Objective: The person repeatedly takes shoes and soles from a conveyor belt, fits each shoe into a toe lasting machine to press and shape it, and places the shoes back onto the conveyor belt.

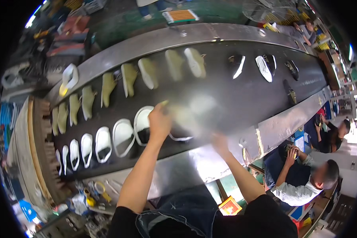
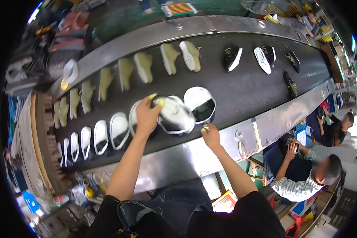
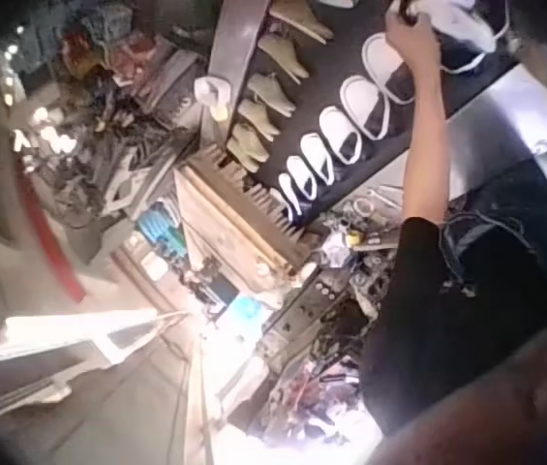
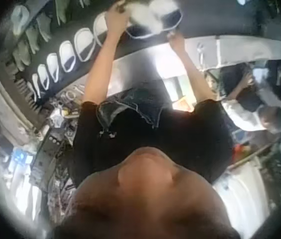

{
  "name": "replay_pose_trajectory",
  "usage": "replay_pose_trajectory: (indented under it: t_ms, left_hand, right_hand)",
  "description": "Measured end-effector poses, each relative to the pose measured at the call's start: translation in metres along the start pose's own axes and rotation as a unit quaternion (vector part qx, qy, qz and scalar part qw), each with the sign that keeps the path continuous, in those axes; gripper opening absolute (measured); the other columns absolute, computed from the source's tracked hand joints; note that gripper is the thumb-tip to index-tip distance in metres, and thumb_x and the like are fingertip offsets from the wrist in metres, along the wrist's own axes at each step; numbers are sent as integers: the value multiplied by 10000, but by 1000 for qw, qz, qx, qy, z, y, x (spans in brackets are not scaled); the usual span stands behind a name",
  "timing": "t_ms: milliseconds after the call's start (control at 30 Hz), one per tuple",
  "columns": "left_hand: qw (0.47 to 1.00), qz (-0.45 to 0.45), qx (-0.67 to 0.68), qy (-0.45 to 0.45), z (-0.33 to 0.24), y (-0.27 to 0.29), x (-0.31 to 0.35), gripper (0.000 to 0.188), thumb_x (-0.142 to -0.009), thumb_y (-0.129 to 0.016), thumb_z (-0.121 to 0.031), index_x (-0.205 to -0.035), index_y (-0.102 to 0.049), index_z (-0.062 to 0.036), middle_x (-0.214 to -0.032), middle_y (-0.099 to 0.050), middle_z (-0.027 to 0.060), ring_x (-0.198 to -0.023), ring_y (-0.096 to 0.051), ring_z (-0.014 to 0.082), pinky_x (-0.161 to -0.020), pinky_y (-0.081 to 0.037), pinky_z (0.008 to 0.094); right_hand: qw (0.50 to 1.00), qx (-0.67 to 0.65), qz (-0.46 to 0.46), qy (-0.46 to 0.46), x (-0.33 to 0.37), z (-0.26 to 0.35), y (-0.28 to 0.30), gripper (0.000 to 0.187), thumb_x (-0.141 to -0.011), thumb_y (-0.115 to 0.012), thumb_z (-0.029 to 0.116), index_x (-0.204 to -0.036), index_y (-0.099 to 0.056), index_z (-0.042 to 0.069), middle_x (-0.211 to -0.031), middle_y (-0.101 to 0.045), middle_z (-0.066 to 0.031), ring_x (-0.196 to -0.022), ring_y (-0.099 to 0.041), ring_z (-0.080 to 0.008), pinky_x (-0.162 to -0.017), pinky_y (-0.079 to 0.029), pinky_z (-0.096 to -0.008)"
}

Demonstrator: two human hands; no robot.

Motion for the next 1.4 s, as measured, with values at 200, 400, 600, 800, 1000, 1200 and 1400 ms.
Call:
replay_pose_trajectory:
  t_ms: [200, 400, 600, 800, 1000, 1200, 1400]
  left_hand:
    - [986, 100, -50, -124, 68, -198, -144, 390, -785, -684, -30, -1140, -576, 90, -1043, -676, 148, -921, -635, 152, -794, -499, 277]
    - [968, -46, -230, 91, 95, -263, -263, 505, -744, -668, -148, -1202, -513, -4, -1093, -620, 242, -991, -598, 406, -894, -458, 435]
    - [983, 52, -116, 129, 124, -261, -249, 692, -702, -698, -127, -1323, -420, 2, -1217, -564, 229, -1118, -556, 370, -941, -447, 390]
    - [927, 192, 178, 269, 117, -86, -147, 712, -710, -662, -29, -1383, -431, -36, -1213, -584, 86, -1078, -570, 188, -930, -443, 290]
    - [926, 373, 41, 41, 39, 75, -31, 458, -864, -623, -55, -1304, -511, 5, -1244, -585, 95, -1144, -527, 150, -1009, -383, 268]
    - [892, -1, 384, 239, 6, 225, 144, 341, -950, -516, -207, -1199, -578, 17, -1104, -641, 85, -997, -605, 164, -877, -484, 321]
    - [912, -352, 152, 148, 0, 344, 306, 154, -877, -572, -34, -978, -673, 24, -886, -663, 16, -779, -553, 73, -693, -442, 230]
  right_hand:
    - [934, 290, 115, 173, -77, -46, 37, 160, -744, -635, 196, -815, -662, 55, -840, -613, -147, -919, -565, -310, -1036, -340, -452]
    - [991, 92, 14, 92, -19, -5, 64, 150, -739, -639, 29, -888, -657, 23, -875, -615, -145, -911, -570, -354, -979, -419, -471]
    - [984, -90, -148, 43, -45, 66, 80, 235, -759, -700, 13, -969, -600, -19, -874, -601, -152, -820, -573, -324, -680, -468, -362]
    - [964, -253, -28, 74, -76, 146, 91, 126, -854, -633, 123, -911, -596, 18, -759, -560, -5, -667, -481, -59, -562, -398, -242]
    - [890, -438, 100, -82, -86, 193, 59, 293, -945, -498, 199, -1092, -593, -35, -976, -639, -127, -859, -627, -214, -796, -523, -339]
    - [752, -599, 181, -208, 31, 230, -55, 301, -953, -437, 189, -1092, -586, -33, -1017, -658, -173, -916, -646, -292, -849, -527, -413]
    - [779, -455, 397, -168, 197, 280, -148, 293, -960, -498, 233, -1129, -586, 11, -1004, -627, -104, -886, -617, -219, -763, -521, -329]
Point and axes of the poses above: each hand's wrist, its own x-axis away from the middle knuckle, its own y-axis out of the back of the hand, z = x × y, the point moved 2 cm from there along -x, towards the middle knuckle
